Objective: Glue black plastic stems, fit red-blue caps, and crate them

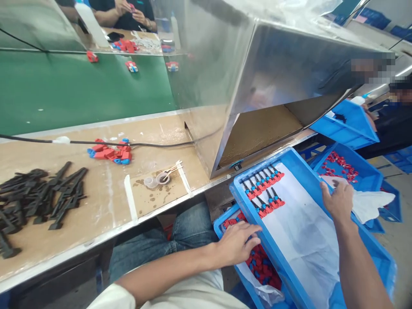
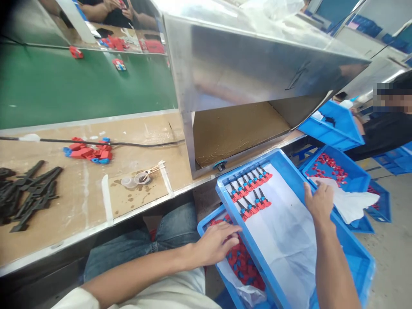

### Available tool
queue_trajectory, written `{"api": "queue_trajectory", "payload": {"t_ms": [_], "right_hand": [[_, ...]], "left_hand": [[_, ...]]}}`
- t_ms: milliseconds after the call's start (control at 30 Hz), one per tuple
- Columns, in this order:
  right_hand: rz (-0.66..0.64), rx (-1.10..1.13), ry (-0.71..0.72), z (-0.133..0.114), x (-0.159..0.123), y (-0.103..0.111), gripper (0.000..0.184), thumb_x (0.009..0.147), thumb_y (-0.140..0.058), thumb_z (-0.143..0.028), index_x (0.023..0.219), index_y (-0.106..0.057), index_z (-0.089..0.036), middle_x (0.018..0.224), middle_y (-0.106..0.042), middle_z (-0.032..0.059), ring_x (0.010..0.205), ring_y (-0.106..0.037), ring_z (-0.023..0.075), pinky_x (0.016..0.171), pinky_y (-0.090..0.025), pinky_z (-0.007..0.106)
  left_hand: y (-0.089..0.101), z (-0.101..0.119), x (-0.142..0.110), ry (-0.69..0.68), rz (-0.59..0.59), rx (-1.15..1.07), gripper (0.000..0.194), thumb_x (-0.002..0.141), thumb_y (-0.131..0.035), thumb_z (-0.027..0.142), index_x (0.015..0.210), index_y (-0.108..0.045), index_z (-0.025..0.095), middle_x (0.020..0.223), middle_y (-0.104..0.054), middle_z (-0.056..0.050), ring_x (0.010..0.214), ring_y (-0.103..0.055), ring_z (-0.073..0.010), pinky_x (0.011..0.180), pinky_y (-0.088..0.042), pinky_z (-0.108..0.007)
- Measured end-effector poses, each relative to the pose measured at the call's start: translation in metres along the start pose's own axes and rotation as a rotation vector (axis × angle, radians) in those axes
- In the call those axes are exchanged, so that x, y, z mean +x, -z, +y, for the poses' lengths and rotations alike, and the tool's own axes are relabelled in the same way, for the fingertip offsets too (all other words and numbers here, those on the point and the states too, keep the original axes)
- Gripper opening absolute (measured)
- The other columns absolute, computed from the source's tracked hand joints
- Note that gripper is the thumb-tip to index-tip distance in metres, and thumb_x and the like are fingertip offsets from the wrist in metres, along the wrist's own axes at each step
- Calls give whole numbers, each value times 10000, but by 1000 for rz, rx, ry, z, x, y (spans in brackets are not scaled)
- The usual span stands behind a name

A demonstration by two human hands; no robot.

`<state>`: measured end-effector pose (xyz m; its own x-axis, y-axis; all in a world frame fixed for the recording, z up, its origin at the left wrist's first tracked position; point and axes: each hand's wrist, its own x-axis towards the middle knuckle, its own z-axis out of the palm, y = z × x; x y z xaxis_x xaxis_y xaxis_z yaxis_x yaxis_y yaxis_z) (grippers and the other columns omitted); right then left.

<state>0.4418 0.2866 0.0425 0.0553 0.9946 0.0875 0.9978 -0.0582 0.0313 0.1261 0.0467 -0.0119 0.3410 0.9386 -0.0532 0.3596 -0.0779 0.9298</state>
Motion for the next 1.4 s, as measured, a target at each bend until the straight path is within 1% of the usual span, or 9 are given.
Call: {"api": "queue_trajectory", "payload": {"t_ms": [100,167,300,633,767,867,1000,1133,1400], "right_hand": [[-274,124,29,-12,-25,-20,413,969,-489,-522,1104,-670,-176,994,-694,112,875,-658,225,794,-491,329],[-413,188,17,-23,-39,-42,371,957,-550,-509,996,-687,-166,843,-691,48,717,-652,171,721,-519,318],[-490,288,32,-46,-55,-78,338,980,-569,-446,1133,-633,-152,941,-677,28,754,-649,135,724,-561,327],[-402,355,109,-62,-52,-96,323,975,-558,-436,1131,-642,-165,975,-663,41,835,-641,163,830,-537,380],[-297,342,54,-60,-56,-90,401,949,-467,-479,1083,-673,-163,918,-666,95,867,-640,225,838,-503,386],[-223,325,0,-53,-65,-79,445,901,-431,-547,946,-678,-180,920,-670,121,877,-634,270,789,-483,392],[-234,354,17,-53,-90,-77,411,815,-510,-614,798,-663,-233,786,-657,64,734,-616,247,705,-461,364],[-214,432,71,-63,-110,-89,400,821,-491,-577,896,-694,-241,854,-648,62,745,-616,221,743,-482,357],[-174,542,85,-67,-110,-93,425,811,-495,-586,874,-725,-234,816,-645,66,747,-629,226,778,-510,383]], "left_hand": [[18,-6,-25,-9,-50,-22,321,994,-441,348,1071,-708,189,1035,-756,-72,941,-679,-202,903,-510,-322],[27,-9,-36,0,-76,-23,345,1004,-419,370,1013,-712,187,988,-757,-69,900,-678,-193,872,-507,-307],[33,-10,-43,2,-107,-20,350,1003,-414,383,1009,-703,187,987,-756,-68,898,-676,-193,843,-501,-293],[36,-12,-39,81,-153,-8,270,974,-456,318,981,-697,194,939,-740,-49,848,-670,-179,790,-487,-264],[37,-17,-42,89,-162,-7,283,978,-450,327,982,-699,194,949,-739,-52,846,-667,-180,779,-481,-264],[42,-19,-47,100,-147,-16,320,990,-431,364,992,-700,190,946,-740,-50,823,-656,-175,751,-472,-260],[46,-18,-52,127,-128,-35,334,990,-428,375,980,-702,183,927,-740,-49,780,-639,-162,721,-461,-248],[44,-20,-53,140,-140,-45,325,989,-430,369,968,-701,192,910,-736,-40,771,-631,-157,715,-455,-242],[37,-25,-55,180,-142,-66,271,959,-464,311,964,-707,191,902,-737,-38,752,-627,-156,704,-449,-239]]}}
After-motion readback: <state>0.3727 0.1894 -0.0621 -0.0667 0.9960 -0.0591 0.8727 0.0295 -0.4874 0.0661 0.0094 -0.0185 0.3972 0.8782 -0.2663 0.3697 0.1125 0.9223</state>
